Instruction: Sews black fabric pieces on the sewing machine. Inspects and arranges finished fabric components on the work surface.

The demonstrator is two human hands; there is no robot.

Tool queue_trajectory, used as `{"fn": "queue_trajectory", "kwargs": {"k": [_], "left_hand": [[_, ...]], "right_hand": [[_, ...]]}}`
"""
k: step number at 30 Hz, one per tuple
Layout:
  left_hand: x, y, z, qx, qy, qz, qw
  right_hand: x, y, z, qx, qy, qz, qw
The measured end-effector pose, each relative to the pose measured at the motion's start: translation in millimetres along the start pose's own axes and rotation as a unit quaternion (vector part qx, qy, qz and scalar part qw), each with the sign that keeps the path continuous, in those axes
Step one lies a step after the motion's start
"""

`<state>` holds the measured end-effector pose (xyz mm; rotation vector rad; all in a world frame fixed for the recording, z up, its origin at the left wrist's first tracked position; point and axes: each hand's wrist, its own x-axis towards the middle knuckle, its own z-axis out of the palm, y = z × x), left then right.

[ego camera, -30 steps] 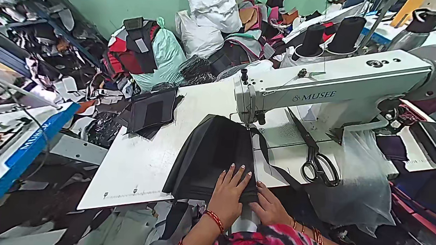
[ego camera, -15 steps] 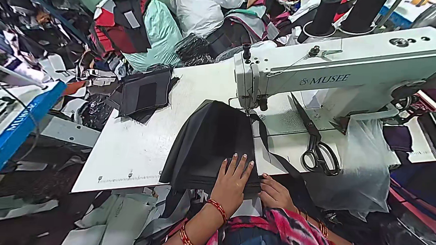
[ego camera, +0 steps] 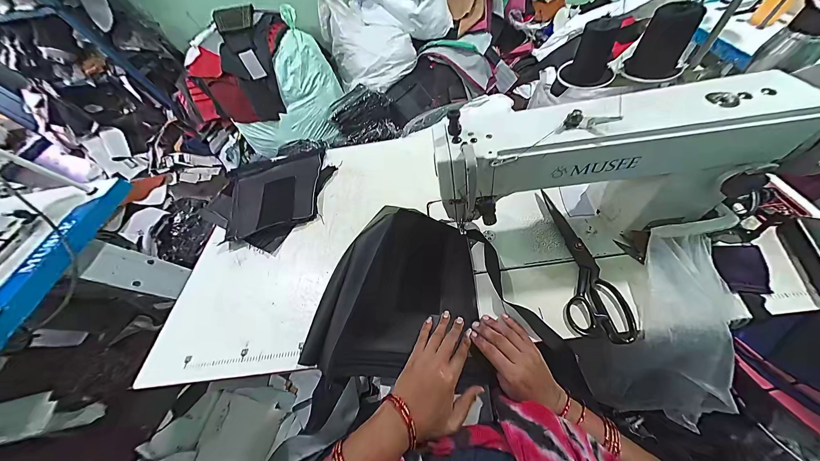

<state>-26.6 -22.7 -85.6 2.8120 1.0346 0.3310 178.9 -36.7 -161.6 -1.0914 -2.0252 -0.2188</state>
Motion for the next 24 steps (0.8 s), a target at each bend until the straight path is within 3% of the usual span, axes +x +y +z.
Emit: {"fn": "queue_trajectory", "kwargs": {"k": [4,7,9,12,19,24], "left_hand": [[15,-6,-23,-0.082,-0.028,-0.026,0.996],[63,-14,-46,-0.130,-0.120,-0.125,0.976],[105,-16,-54,-0.099,-0.183,-0.212,0.955],[146,-22,-39,-0.016,-0.213,-0.271,0.938],[156,-14,-34,-0.040,-0.234,-0.327,0.915],[174,-6,-40,-0.040,-0.277,-0.359,0.890]], "right_hand": [[2,-1,2,0.027,0.028,-0.006,0.999],[3,-3,3,0.025,0.034,-0.004,0.999],[3,-3,5,0.013,0.037,-0.004,0.999],[6,-4,5,0.004,0.037,-0.005,0.999],[36,-1,-17,0.050,0.007,-0.005,0.999],[65,6,-36,0.064,-0.034,-0.061,0.995]]}}
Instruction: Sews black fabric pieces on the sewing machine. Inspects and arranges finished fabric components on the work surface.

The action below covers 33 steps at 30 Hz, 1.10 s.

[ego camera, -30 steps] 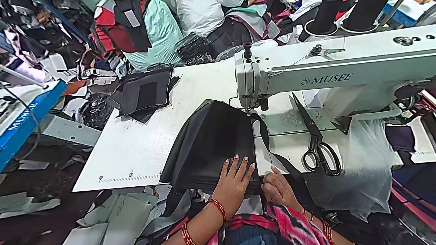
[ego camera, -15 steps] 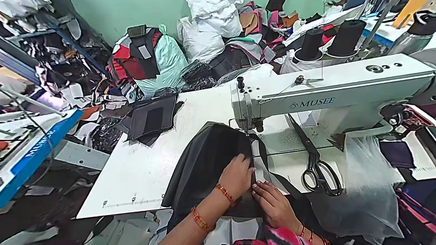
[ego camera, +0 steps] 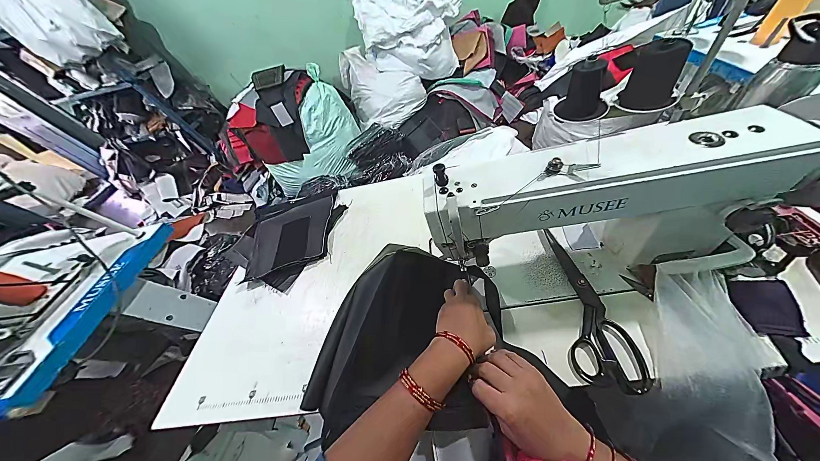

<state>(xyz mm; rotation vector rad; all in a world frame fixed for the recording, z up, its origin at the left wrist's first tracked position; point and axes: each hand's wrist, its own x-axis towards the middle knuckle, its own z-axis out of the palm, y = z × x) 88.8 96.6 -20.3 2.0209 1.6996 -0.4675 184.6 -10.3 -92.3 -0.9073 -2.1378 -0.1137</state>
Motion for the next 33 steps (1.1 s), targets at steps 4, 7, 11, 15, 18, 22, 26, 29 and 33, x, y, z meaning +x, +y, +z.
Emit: {"fn": "queue_trajectory", "kwargs": {"k": [4,7,11,15,18,22,26,29,33], "left_hand": [[15,4,-10,-0.015,-0.014,-0.032,0.999],[20,-6,-15,-0.031,-0.027,-0.007,0.999],[21,-18,-18,-0.049,-0.035,0.034,0.998],[19,-23,-18,-0.077,-0.025,0.053,0.995],[18,-25,-17,-0.100,-0.018,0.056,0.993],[18,-29,-15,-0.114,-0.013,0.063,0.991],[17,-31,-13,-0.116,-0.008,0.074,0.990],[18,-32,-12,-0.121,-0.007,0.081,0.989],[18,-35,-12,-0.128,-0.008,0.083,0.988]], "right_hand": [[3,5,-7,0.018,-0.051,-0.024,0.998],[10,17,-24,0.120,-0.136,0.041,0.983],[59,57,-40,0.136,-0.232,0.258,0.928],[108,105,-7,0.094,-0.294,0.418,0.854],[117,115,17,0.097,-0.313,0.431,0.841],[119,113,21,0.106,-0.282,0.450,0.841],[112,114,23,0.109,-0.258,0.463,0.841],[112,111,23,0.091,-0.264,0.463,0.841],[112,104,24,0.126,-0.262,0.486,0.824]]}}
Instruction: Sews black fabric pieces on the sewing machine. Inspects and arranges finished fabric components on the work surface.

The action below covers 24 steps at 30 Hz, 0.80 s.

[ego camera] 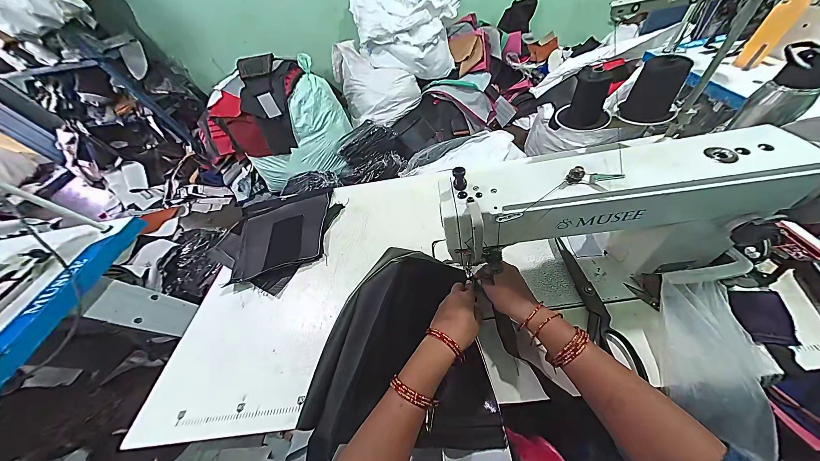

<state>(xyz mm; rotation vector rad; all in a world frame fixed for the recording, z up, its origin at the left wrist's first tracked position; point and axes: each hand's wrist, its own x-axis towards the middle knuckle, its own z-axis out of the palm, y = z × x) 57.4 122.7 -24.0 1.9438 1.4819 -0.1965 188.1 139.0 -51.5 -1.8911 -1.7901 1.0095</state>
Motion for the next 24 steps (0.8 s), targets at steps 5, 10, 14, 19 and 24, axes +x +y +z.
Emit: {"fn": "queue_trajectory", "kwargs": {"k": [5,10,14,19,24], "left_hand": [[0,-7,-5,-0.027,-0.001,0.022,0.999],[1,-20,-14,-0.075,0.008,0.084,0.994],[12,-40,-27,-0.159,-0.022,0.124,0.979],[16,-43,-39,-0.173,-0.047,0.140,0.974],[5,-26,-13,-0.117,0.022,0.108,0.987]], "right_hand": [[-7,-3,4,0.064,0.009,0.030,0.997],[-13,-6,3,0.074,0.006,0.053,0.996],[-15,-8,4,0.072,0.014,0.063,0.995],[-17,-13,9,0.059,0.020,0.066,0.996],[-21,-15,17,0.111,0.042,0.071,0.990]]}}
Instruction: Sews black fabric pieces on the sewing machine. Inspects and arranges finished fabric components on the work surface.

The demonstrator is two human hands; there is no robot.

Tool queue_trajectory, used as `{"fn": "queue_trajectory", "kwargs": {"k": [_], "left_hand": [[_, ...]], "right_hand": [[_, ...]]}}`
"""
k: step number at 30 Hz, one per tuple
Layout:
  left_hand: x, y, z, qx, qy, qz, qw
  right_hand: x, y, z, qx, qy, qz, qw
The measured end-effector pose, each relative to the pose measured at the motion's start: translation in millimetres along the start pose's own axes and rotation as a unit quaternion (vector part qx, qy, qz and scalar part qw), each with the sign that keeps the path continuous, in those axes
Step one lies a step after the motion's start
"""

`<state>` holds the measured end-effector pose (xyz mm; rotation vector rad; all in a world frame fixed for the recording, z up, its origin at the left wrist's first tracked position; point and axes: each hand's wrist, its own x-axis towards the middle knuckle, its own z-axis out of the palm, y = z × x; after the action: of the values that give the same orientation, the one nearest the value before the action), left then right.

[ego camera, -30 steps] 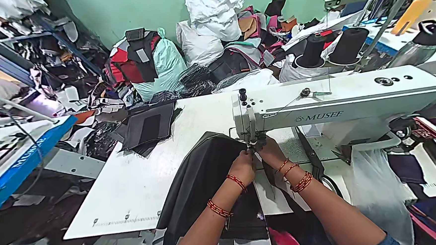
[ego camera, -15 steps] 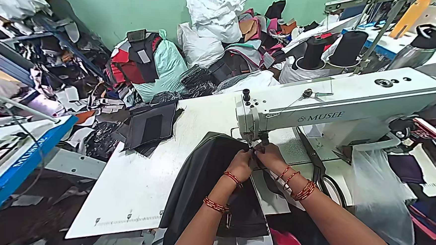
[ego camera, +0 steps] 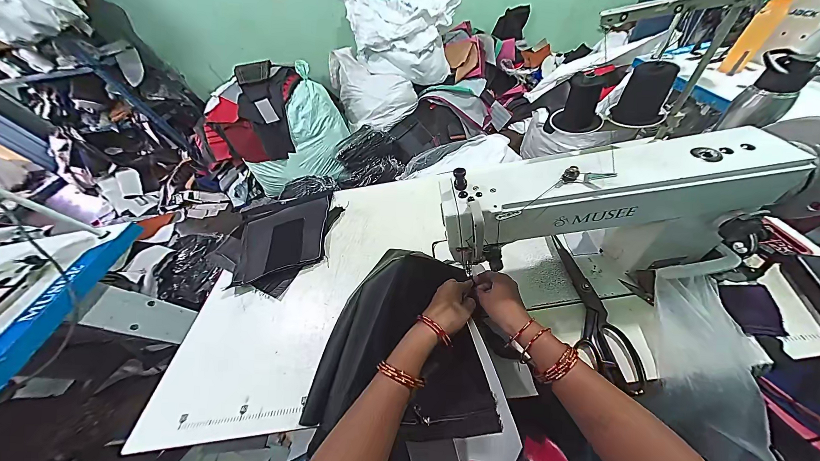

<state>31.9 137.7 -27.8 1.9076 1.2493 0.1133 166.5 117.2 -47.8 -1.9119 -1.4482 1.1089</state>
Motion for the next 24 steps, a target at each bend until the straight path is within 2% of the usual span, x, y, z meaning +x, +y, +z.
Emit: {"fn": "queue_trajectory", "kwargs": {"k": [4,14,24], "left_hand": [[-7,7,17,0.013,0.031,-0.040,0.999],[-7,-13,17,-0.066,0.069,-0.004,0.995],[-10,2,24,0.025,0.069,-0.030,0.997]], "right_hand": [[1,7,-2,0.044,-0.006,0.004,0.999],[-12,19,2,0.082,-0.003,-0.018,0.996],[-12,21,0,0.097,-0.007,-0.014,0.995]]}}
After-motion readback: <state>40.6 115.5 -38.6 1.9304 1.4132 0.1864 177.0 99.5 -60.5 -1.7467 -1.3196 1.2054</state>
